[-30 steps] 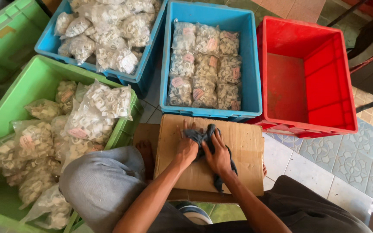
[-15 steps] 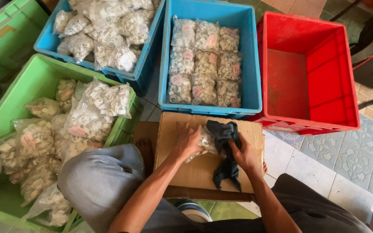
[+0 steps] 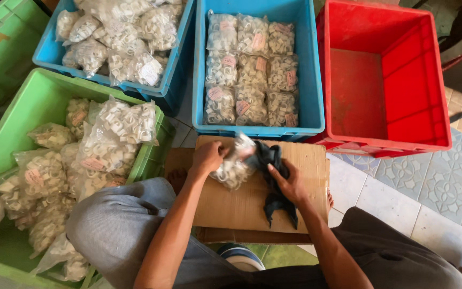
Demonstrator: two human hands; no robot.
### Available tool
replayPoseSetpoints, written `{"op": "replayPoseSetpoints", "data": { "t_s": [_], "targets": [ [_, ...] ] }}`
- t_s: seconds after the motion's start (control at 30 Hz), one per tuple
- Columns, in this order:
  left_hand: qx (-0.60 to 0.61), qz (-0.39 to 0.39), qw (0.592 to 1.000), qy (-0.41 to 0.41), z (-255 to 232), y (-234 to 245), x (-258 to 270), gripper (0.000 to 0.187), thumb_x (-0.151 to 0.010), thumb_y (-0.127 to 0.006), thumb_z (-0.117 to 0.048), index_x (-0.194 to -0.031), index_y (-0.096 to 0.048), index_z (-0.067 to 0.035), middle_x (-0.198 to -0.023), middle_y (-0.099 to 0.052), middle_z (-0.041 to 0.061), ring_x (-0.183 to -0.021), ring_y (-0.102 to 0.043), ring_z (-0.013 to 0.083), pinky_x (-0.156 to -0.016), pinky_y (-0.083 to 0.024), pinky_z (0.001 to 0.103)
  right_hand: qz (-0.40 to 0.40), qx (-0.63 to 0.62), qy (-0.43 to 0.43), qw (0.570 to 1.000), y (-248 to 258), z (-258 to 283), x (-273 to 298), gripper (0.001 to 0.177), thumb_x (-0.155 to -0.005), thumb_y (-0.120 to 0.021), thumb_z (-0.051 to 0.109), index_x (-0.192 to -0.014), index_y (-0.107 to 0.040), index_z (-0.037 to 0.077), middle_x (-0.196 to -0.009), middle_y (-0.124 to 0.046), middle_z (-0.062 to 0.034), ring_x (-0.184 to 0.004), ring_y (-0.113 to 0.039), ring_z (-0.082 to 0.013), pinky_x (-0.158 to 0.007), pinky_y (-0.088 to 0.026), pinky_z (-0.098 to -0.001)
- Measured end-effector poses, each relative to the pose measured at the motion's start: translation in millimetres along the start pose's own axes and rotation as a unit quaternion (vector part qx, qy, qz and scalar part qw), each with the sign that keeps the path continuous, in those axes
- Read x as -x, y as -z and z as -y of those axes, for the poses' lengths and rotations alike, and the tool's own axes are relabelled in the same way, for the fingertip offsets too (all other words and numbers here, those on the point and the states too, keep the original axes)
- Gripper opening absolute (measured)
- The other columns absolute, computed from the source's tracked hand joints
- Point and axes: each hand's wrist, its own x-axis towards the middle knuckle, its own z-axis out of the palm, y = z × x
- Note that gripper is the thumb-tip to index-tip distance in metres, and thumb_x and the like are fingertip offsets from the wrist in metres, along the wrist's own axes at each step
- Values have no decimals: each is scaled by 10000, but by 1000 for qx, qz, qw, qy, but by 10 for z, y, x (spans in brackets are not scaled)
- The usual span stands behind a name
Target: The person wipes plastic bags containing small white hardware parts with a dark cloth and places them into plastic bins.
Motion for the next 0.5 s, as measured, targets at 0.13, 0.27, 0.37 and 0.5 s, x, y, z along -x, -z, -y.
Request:
{"op": "replayPoseSetpoints", "data": {
  "t_s": [0.13,0.27,0.37,0.5],
  "targets": [
    [66,53,996,0,-332,319,328,746,-888,-511,-698,-1242,-632,-53,-1179,-683,219,-1176,-609,428,-965,-488,573,-19,84,10,996,-86,-231,-98,277,-776,-850,471,-910,-751,250,-609,-609,-53,-554,-596,-168,-520,-451,-295],
    [-22,77,996,-25,-238,-19,178,681,-810,-659,-635,-1281,-621,-144,-1251,-678,132,-1235,-598,358,-1001,-477,555,-55,35,-8,998,47,-228,-154,281,-851,-785,474,-844,-707,205,-569,-544,-22,-538,-532,-161,-504,-408,-293],
    [-19,83,995,-48,-286,-50,234,664,-793,-680,-625,-1207,-646,-107,-1239,-684,139,-1242,-590,365,-1007,-454,585,-99,-4,11,995,153,2,-125,293,-851,-811,390,-765,-664,152,-519,-496,-31,-502,-492,-140,-476,-373,-276],
    [-138,-92,973,-161,-281,-225,103,999,-553,-893,-542,-1344,-494,-82,-1325,-529,163,-1331,-418,405,-1027,-375,681,-135,-6,61,989,181,232,-128,292,-840,-833,302,-775,-628,104,-523,-484,-86,-516,-485,-153,-493,-373,-291]
  ]
}}
